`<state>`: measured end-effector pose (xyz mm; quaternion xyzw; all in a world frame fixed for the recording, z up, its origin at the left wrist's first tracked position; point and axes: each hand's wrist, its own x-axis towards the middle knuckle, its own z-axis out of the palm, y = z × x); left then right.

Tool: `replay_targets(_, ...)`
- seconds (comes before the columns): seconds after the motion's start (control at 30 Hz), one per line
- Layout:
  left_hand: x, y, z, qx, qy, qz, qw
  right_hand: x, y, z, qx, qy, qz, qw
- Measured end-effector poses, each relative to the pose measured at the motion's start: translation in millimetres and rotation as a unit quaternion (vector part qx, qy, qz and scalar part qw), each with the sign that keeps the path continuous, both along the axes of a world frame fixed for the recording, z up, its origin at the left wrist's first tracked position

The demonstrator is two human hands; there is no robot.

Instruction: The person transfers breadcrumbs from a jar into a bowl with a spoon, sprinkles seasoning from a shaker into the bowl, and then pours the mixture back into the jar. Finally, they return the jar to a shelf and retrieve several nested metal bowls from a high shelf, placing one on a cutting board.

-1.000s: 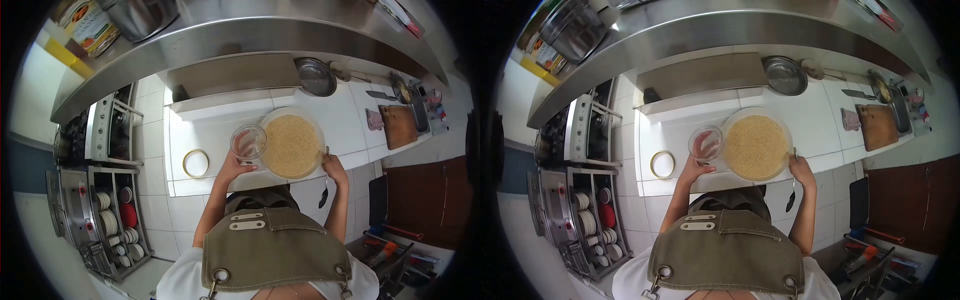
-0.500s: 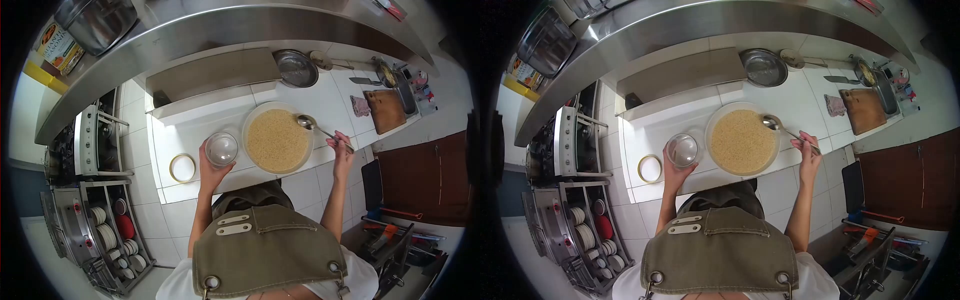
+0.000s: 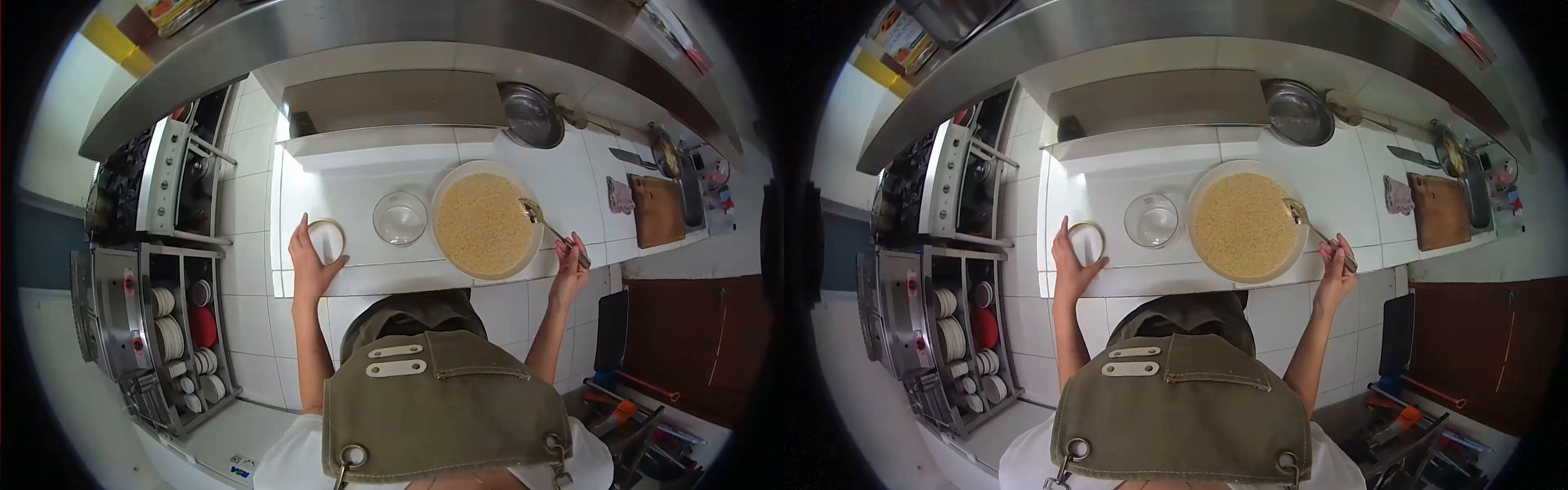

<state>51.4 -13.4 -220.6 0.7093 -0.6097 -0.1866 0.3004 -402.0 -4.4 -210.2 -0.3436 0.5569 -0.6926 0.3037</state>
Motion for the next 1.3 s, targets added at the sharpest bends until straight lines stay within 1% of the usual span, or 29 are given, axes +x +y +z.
replay_targets(0.13, 17, 12, 13, -0.006, -0.01, 0.003, 1.0, 2, -4, 8, -0.006, 0.0, 0.002, 1.0)
replay_targets(0.17, 11, 13, 26, -0.032, 0.282, 0.061, 0.957, 2, -4, 10, -0.003, -0.002, -0.002, 1.0)
replay_targets(0.2, 9, 15, 32, -0.058, 0.548, 0.113, 0.827, 1, -4, 10, 0.001, -0.005, -0.006, 1.0)
replay_targets(0.23, 16, 20, 31, -0.083, 0.68, 0.062, 0.726, -4, -6, 3, 0.004, 0.003, -0.011, 1.0)
replay_targets(0.27, 16, 23, 30, -0.086, 0.679, 0.068, 0.726, -3, -7, 4, 0.005, 0.003, -0.004, 1.0)
replay_targets(0.33, 12, 27, 27, -0.123, 0.823, -0.039, 0.553, -1, -7, 5, 0.002, -0.008, -0.008, 1.0)
replay_targets(0.37, 12, 26, 23, -0.122, 0.863, -0.091, 0.482, -2, -7, 4, 0.002, -0.015, 0.0, 1.0)
replay_targets(0.4, 11, 26, 20, -0.125, 0.862, -0.09, 0.483, -3, -7, 4, 0.001, -0.016, 0.003, 1.0)
replay_targets(0.47, 6, 25, 18, -0.117, 0.889, -0.151, 0.416, -3, -6, 6, 0.005, -0.01, 0.0, 1.0)
replay_targets(0.5, 4, 24, 19, -0.114, 0.899, -0.164, 0.391, -4, -6, 6, 0.003, -0.01, 0.006, 1.0)
replay_targets(0.53, 2, 23, 20, -0.117, 0.898, -0.162, 0.393, -3, -6, 7, 0.004, -0.011, 0.009, 1.0)
replay_targets(0.6, 0, 17, 27, -0.093, 0.89, -0.194, 0.402, -2, -4, 10, 0.009, -0.014, -0.001, 1.0)
replay_targets(0.63, -2, 15, 33, -0.089, 0.837, -0.154, 0.517, -4, -4, 10, 0.008, -0.01, 0.006, 1.0)
replay_targets(0.67, -7, 11, 39, -0.097, 0.772, -0.05, 0.627, -4, -3, 10, 0.008, -0.008, 0.002, 1.0)
replay_targets(0.7, -6, 4, 33, -0.087, 0.653, -0.019, 0.753, -4, -2, 10, 0.013, 0.003, 0.002, 1.0)
replay_targets(0.73, -4, -2, 22, -0.075, 0.514, 0.011, 0.855, -4, -1, 12, 0.018, 0.015, 0.001, 1.0)
replay_targets(0.77, -8, -7, 12, -0.104, 0.412, 0.036, 0.904, -2, 0, 15, 0.02, 0.009, -0.006, 1.0)
replay_targets(0.8, -11, -7, 4, -0.101, 0.416, 0.03, 0.903, -3, 0, 15, 0.021, 0.013, -0.013, 1.0)
replay_targets(0.83, -14, -6, -3, -0.115, 0.296, 0.032, 0.948, -5, 1, 12, 0.022, 0.011, -0.012, 1.0)
replay_targets(0.87, -18, -6, -6, -0.13, 0.171, 0.032, 0.976, -6, 2, 12, 0.022, 0.008, -0.011, 1.0)
replay_targets(0.93, -25, -3, -13, -0.142, 0.198, 0.032, 0.969, -5, 2, 13, 0.004, 0.005, -0.02, 1.0)
replay_targets(1.0, -30, 3, -8, -0.112, 0.15, 0.07, 0.98, -7, 1, 9, 0.014, -0.006, -0.019, 1.0)
replay_targets(1.03, -33, 6, -7, -0.09, 0.181, 0.08, 0.976, -6, 0, 8, 0.023, 0.011, -0.023, 0.999)
replay_targets(1.07, -34, 9, -11, -0.088, 0.184, 0.073, 0.976, -4, -1, 6, 0.023, 0.013, -0.031, 0.999)
replay_targets(1.13, -30, 12, -28, -0.117, 0.028, 0.052, 0.991, 4, -3, 5, 0.044, 0.069, -0.01, 0.997)
replay_targets(1.17, -30, 11, -26, -0.104, -0.008, 0.039, 0.994, 12, -4, 10, 0.063, 0.077, -0.011, 0.995)
replay_targets(1.2, -33, 11, -24, -0.103, -0.007, 0.036, 0.994, 15, -3, 6, 0.064, 0.078, -0.014, 0.995)
replay_targets(1.27, -41, 12, -13, -0.097, -0.074, 0.046, 0.991, 20, -2, -7, 0.098, 0.05, 0.055, 0.992)
replay_targets(1.3, -47, 7, -7, -0.115, 0.1, 0.009, 0.988, 28, -1, -6, 0.098, 0.05, 0.052, 0.993)
